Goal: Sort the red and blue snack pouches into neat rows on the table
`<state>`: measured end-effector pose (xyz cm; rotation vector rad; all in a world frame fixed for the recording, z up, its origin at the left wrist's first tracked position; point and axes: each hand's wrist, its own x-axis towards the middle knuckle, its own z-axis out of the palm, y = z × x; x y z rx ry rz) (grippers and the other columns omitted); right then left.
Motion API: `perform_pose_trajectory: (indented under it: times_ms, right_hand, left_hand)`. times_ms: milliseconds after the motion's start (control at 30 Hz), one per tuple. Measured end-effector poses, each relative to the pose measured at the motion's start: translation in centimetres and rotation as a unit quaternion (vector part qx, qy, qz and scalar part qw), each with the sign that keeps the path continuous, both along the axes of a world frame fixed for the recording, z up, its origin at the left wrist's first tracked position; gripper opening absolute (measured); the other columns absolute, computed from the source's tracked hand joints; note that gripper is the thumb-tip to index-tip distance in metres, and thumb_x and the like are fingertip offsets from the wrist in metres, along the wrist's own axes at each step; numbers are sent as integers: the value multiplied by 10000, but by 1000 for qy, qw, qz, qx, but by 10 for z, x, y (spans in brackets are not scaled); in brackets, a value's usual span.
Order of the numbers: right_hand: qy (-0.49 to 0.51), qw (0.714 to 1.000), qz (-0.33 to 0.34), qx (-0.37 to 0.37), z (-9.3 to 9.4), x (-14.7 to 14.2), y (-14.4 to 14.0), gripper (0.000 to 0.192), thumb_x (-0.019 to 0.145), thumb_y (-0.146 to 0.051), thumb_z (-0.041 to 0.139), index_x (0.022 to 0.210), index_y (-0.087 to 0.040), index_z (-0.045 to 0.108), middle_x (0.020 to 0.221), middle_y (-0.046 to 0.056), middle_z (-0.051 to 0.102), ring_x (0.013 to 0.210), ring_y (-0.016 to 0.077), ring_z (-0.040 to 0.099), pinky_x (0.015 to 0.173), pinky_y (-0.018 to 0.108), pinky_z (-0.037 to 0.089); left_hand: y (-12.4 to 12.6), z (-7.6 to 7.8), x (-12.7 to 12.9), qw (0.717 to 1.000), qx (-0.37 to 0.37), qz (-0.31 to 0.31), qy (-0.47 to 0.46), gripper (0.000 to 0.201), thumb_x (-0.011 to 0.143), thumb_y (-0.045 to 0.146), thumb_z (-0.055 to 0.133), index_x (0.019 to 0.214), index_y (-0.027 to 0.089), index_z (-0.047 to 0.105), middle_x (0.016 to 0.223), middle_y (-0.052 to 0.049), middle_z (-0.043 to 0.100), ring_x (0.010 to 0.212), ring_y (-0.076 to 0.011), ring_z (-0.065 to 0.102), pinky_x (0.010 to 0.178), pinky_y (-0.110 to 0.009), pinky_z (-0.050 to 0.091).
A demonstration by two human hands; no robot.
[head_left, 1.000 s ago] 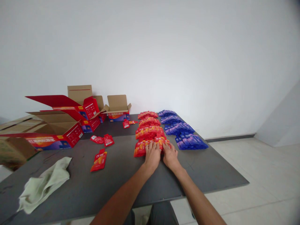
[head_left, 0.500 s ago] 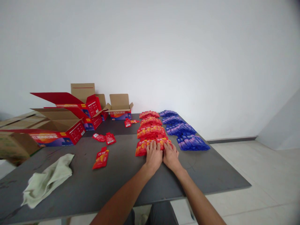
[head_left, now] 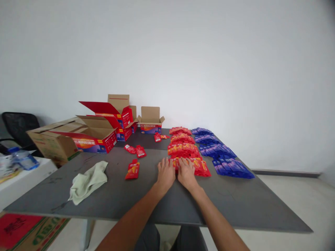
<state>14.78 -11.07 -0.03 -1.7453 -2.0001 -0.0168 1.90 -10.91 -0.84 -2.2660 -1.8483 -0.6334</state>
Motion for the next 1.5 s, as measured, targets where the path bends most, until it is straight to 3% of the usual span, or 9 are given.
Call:
perform_pose_trajectory:
  times_ms: [333, 500, 667, 767, 933, 1133, 1233, 1367, 1500]
  right_hand:
    - [9, 996, 85, -11, -10, -93, 10, 446, 939, -190, 371, 1353, -201, 536, 1454, 93, 461, 1345, 293, 308, 1031, 430, 322]
    - [8, 992, 127, -23, -11, -127, 11, 424, 939, -176, 369, 1314, -198, 566, 1412, 89, 501, 1298, 286, 362, 1001, 398, 348]
    - [5, 987, 154, -48, -13, -152, 13, 370, 934, -192, 409, 1256, -223, 589, 1371, 86, 531, 1237, 280, 397, 951, 378, 372]
    - [-2, 984, 168, -54, -17, -159, 14, 305, 939, -217, 431, 1179, -224, 619, 1321, 90, 562, 1200, 271, 409, 930, 369, 371]
    - [-1, 984, 172, -53, -25, -159, 16, 261, 946, -243, 445, 1117, -218, 641, 1276, 87, 588, 1154, 266, 422, 892, 351, 372]
    - [32, 984, 167, -51, -26, -153, 19, 248, 940, -244, 474, 1124, -220, 639, 1228, 78, 623, 1143, 252, 452, 919, 337, 356]
    - [85, 982, 157, -55, -24, -149, 22, 261, 940, -250, 479, 1152, -206, 625, 1172, 84, 654, 1093, 243, 516, 905, 320, 369]
    - [205, 965, 148, -68, -23, -142, 29, 289, 956, -263, 450, 1189, -178, 600, 1052, 89, 700, 960, 207, 632, 839, 268, 414]
    - [296, 945, 119, -67, -25, -133, 37, 229, 942, -289, 461, 1040, -199, 646, 908, 48, 723, 823, 186, 669, 714, 239, 453]
  left_hand:
    - [4, -16, -103, 993, -3, 113, 16, 462, 899, 186, 426, 1344, 138, 536, 1403, -183, 506, 1317, -318, 409, 1075, -505, 308]
    - [-3, -11, -144, 986, -22, 167, 11, 444, 856, 123, 442, 1281, 139, 568, 1334, -182, 548, 1241, -299, 463, 1025, -463, 347]
    - [-11, -8, -171, 967, -37, 251, -8, 333, 890, 201, 451, 1175, 122, 604, 1163, -191, 615, 1091, -308, 533, 922, -449, 389]
    - [-9, -12, -177, 959, -41, 280, -14, 309, 885, 229, 476, 1121, 86, 615, 1087, -204, 634, 1042, -324, 562, 892, -454, 400]
    - [0, -15, -176, 966, -52, 251, -38, 311, 844, 209, 552, 1133, 101, 589, 1079, -185, 643, 1057, -326, 579, 880, -430, 428]
    - [21, -14, -172, 961, -62, 180, -200, 385, 825, 119, 552, 1210, 104, 532, 1159, -167, 639, 1122, -250, 589, 956, -351, 424]
    - [33, -19, -166, 931, -43, 135, -336, 413, 788, 85, 572, 1196, 126, 534, 1158, -133, 655, 1071, -202, 617, 935, -309, 450]
    - [44, -25, -151, 862, -41, 87, -497, 373, 751, 53, 599, 1113, 141, 568, 1098, -93, 685, 965, -150, 650, 875, -272, 496]
    - [45, -21, -136, 809, -56, 60, -582, 294, 763, 73, 603, 1049, 141, 620, 1049, -90, 706, 927, -148, 665, 837, -272, 530]
